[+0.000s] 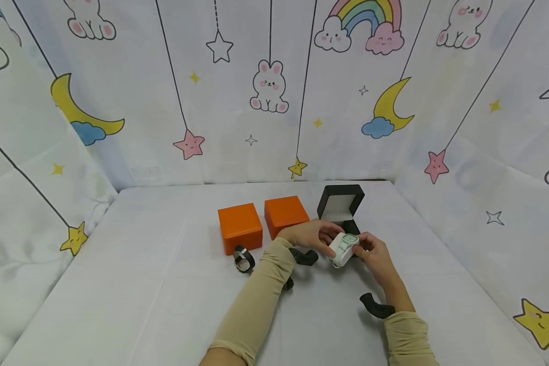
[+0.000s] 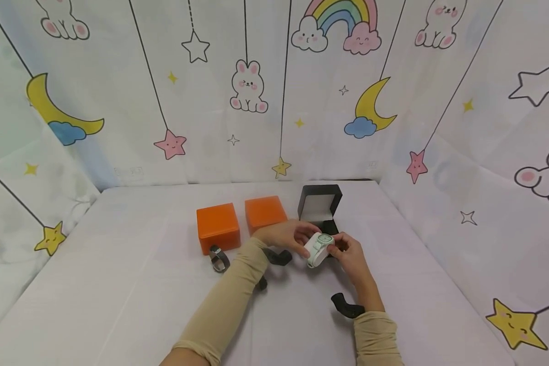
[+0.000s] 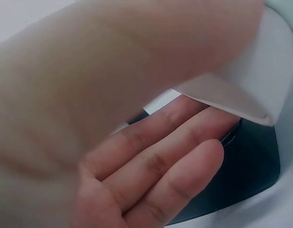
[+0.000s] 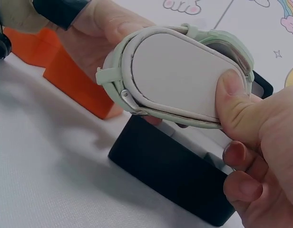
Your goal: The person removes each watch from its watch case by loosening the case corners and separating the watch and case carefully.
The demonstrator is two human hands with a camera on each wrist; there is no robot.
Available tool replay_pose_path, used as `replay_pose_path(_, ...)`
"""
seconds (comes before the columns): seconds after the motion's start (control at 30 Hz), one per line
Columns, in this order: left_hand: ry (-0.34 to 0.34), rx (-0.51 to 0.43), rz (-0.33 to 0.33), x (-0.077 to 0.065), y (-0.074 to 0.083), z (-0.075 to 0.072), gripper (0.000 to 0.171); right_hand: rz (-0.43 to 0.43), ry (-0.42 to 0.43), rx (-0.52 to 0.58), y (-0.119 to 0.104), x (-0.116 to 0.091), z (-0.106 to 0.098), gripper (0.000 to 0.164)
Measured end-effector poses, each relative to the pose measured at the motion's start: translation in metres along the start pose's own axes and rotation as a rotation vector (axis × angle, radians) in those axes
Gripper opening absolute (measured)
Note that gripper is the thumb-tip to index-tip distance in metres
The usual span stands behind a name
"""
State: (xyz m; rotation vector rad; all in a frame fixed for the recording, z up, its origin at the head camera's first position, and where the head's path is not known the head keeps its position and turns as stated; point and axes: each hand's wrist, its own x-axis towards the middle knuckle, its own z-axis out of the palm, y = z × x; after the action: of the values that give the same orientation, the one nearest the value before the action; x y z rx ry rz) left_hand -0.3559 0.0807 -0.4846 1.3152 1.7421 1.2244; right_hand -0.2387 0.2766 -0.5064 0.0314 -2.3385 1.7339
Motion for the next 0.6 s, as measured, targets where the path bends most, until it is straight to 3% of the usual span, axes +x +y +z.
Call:
replay_pose_path(0.3,0.011,-0.011,-0.006,0.0017,-0.002,-0.0004,0.065,0.064,-0.016,0.099,-0.0014,-0.0007,0.0006,0.012)
replay_pose_path(0.6,0.02,-0.003,-0.028,0.0029,-0.0035,-0.0005,0.064,0.056,-0.013,0.156,-0.0042,0.0005,0.0022,0.014)
